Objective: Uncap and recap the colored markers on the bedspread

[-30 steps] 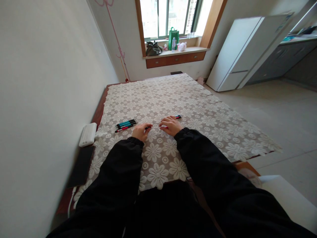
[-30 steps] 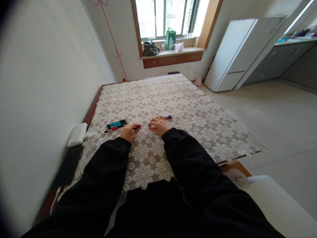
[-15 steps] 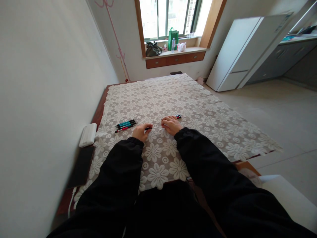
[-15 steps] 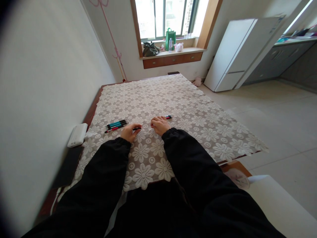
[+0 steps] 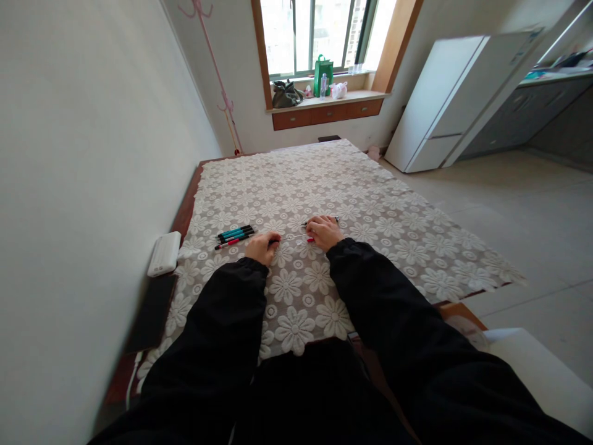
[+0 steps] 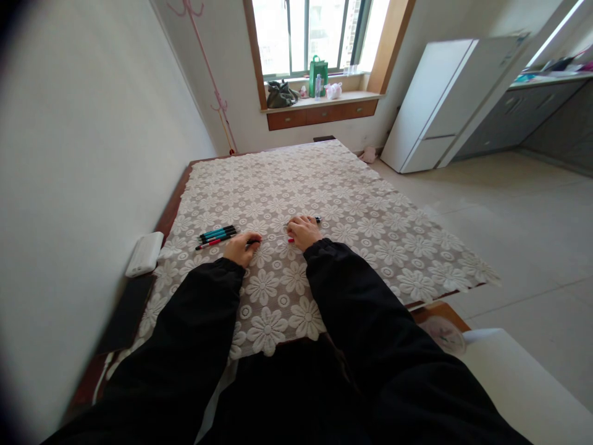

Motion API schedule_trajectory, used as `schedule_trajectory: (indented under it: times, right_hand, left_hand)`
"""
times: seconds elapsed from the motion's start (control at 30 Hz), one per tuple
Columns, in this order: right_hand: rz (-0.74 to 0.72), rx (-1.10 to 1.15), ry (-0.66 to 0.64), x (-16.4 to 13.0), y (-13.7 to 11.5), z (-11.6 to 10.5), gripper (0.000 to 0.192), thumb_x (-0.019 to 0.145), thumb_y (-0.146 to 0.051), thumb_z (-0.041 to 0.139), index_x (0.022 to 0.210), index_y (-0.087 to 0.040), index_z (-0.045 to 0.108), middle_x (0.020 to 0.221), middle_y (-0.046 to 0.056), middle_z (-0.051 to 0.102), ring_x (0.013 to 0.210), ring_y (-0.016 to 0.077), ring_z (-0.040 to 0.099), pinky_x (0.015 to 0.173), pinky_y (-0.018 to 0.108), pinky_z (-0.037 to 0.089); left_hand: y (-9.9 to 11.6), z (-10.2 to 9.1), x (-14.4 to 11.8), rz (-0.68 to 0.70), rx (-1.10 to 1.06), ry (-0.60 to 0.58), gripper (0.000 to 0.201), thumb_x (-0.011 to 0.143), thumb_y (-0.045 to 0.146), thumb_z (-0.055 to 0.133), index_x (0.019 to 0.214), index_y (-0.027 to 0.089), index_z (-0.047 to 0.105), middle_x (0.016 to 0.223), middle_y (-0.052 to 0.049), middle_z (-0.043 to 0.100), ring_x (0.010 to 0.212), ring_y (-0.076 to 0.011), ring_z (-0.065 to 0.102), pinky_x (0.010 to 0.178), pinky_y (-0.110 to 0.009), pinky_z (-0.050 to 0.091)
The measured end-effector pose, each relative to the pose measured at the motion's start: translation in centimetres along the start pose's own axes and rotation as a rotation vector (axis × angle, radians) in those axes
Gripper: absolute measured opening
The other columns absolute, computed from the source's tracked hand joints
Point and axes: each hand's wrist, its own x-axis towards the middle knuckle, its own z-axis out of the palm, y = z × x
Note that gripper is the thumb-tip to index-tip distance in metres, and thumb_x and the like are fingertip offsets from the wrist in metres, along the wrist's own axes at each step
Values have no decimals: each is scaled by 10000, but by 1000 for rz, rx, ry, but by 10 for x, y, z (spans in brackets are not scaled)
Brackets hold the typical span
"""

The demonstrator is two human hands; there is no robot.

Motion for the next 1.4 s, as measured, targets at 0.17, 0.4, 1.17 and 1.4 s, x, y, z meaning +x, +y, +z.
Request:
schedule_trajectory:
  times: [0.17, 0.4, 1.17, 1.4]
  right_hand:
    - [-28, -10, -34, 0, -4, -2, 69, 858, -208, 628, 849, -245, 686, 1099, 32, 692, 1094, 239, 549, 1010, 423, 310]
    - [-62, 6, -37, 0, -3, 0, 63, 851, -212, 634, 849, -246, 688, 1110, 28, 689, 1094, 242, 548, 1014, 438, 296]
    - [-125, 76, -36, 0, 9, -4, 91, 866, -254, 625, 891, -247, 713, 1114, 50, 680, 1079, 241, 563, 995, 423, 363]
    - [-209, 103, -56, -3, -3, 1, 94, 857, -276, 660, 922, -262, 727, 1183, 52, 651, 1145, 245, 530, 1044, 432, 347]
  left_hand:
    - [3, 0, 0, 5, 39, 7, 204, 916, 272, 526, 1004, 229, 705, 982, -54, 740, 959, -230, 662, 873, -364, 521]
    - [4, 1, 1, 99, 13, -19, 106, 856, 280, 601, 865, 218, 687, 988, -50, 732, 989, -230, 650, 945, -380, 500]
    - [9, -3, -3, 123, 64, -14, 110, 764, 246, 659, 856, 235, 719, 1053, -41, 730, 1053, -249, 631, 1001, -415, 488]
    - [8, -2, -3, 117, 65, -26, 88, 804, 276, 667, 844, 239, 736, 1060, -39, 732, 1062, -245, 630, 1004, -420, 486]
